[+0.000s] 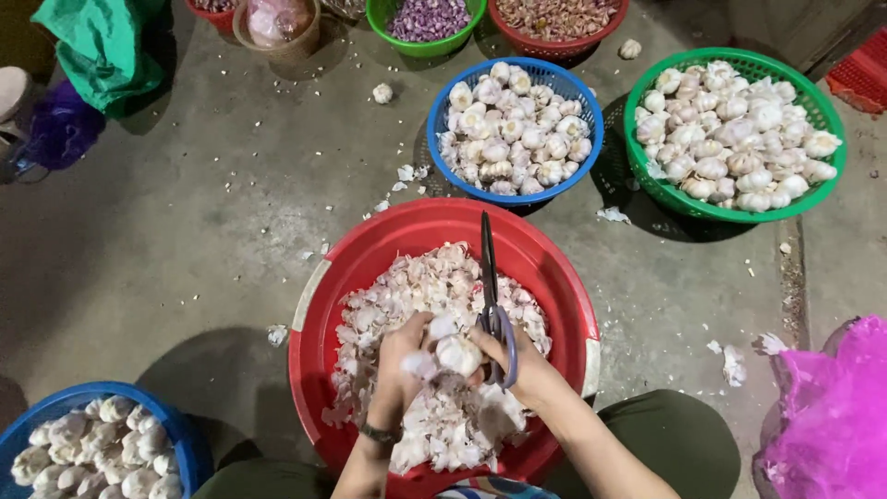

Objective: Trimming roots and stems from garlic bulbs using scissors and peeling outer skins by hand

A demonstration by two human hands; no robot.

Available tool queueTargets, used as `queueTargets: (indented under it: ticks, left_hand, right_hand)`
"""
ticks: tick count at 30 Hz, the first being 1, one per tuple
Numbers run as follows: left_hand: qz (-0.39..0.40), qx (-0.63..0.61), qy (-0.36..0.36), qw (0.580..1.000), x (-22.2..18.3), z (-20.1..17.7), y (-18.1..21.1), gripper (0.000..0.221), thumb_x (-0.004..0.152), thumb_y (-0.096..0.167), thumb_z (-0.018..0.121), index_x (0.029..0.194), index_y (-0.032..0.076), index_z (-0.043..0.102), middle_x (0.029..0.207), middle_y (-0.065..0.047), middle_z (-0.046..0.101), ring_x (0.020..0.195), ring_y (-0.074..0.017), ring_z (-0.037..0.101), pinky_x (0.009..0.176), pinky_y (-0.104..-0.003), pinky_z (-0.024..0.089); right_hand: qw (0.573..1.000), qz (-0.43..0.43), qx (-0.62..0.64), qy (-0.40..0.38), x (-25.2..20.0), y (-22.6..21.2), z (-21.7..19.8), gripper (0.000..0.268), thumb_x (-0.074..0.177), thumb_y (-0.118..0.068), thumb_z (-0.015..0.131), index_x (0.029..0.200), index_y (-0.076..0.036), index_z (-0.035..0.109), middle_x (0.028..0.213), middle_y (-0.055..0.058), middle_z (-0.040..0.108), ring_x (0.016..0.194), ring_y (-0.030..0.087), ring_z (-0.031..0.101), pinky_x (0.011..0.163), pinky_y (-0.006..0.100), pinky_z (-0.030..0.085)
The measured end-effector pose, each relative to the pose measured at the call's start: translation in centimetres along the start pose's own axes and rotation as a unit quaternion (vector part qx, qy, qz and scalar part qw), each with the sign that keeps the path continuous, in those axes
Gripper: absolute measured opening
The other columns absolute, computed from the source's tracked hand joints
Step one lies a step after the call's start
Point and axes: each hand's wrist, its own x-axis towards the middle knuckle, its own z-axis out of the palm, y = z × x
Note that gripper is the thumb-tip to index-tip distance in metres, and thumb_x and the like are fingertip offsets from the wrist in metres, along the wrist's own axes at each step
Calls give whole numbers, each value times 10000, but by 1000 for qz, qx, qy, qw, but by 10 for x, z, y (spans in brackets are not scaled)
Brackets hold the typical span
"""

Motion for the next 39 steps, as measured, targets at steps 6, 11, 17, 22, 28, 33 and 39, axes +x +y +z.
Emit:
queueTargets:
  ticks: [6, 11, 17, 22, 28, 33, 39]
  left_hand:
    - [260, -96, -86, 957, -31, -10, 15, 920, 922, 479, 607, 1579, -8, 186, 1658, -279, 190, 1569, -418, 166, 1219, -661, 92]
    - [198, -111, -127, 966, -34, -13, 41, 621, 927, 458, 641, 1439, 134, 505, 1467, -152, 580, 1332, -306, 573, 1099, -560, 447]
    - [-138, -482, -106, 859, -11, 38, 3, 552, 1007, 561, 411, 1112, 77, 655, 796, -59, 629, 531, -124, 522, 468, -267, 496]
    - [-429, -656, 14, 621, 29, 76, 5, 322, 1090, 333, 490, 1231, 64, 599, 1200, -204, 600, 1021, -290, 622, 924, -402, 562]
    - [-220, -578, -117, 777, 103, 43, 101, 838, 889, 657, 341, 1611, 266, 169, 1673, -132, 195, 1481, -335, 266, 1182, -670, 93]
    - [-49, -178, -96, 978, 146, 115, 60, 518, 952, 248, 533, 1463, 181, 476, 1221, -56, 583, 777, -96, 517, 654, -207, 466]
    - [175, 309, -188, 916, 135, 293, -124, 584, 780, 315, 813, 1291, 349, 533, 1597, 3, 318, 1457, -353, 365, 1032, -686, 444]
  right_hand:
    - [991, 8, -60, 120, 23, 22, -15, 419, 927, -320, 692, 1183, -24, 541, 692, 192, 612, 425, 258, 632, 322, 327, 486]
    - [962, -52, -238, 122, 23, 29, -21, 329, 903, -334, 700, 1128, -96, 672, 1067, 86, 713, 1017, 168, 664, 916, 309, 513]
    - [957, -8, -253, 140, -14, -26, 4, 259, 913, -293, 769, 1021, -115, 615, 800, 51, 629, 651, 152, 614, 580, 295, 525]
    - [965, -10, -227, 129, -59, -88, 16, 353, 955, -338, 667, 1202, -94, 598, 771, 93, 701, 567, 161, 593, 498, 249, 484]
    - [959, -175, -182, 132, -85, -113, -36, 240, 974, -294, 627, 1055, -70, 590, 756, 97, 725, 542, 142, 632, 469, 242, 499]
    - [934, -302, -89, 168, -98, -124, -56, 165, 984, -249, 610, 986, -120, 508, 686, 70, 636, 460, 106, 554, 374, 209, 432]
    - [912, -365, -50, 181, -84, -114, -79, 248, 980, -169, 596, 1030, 48, 486, 587, 274, 577, 320, 210, 511, 281, 279, 454]
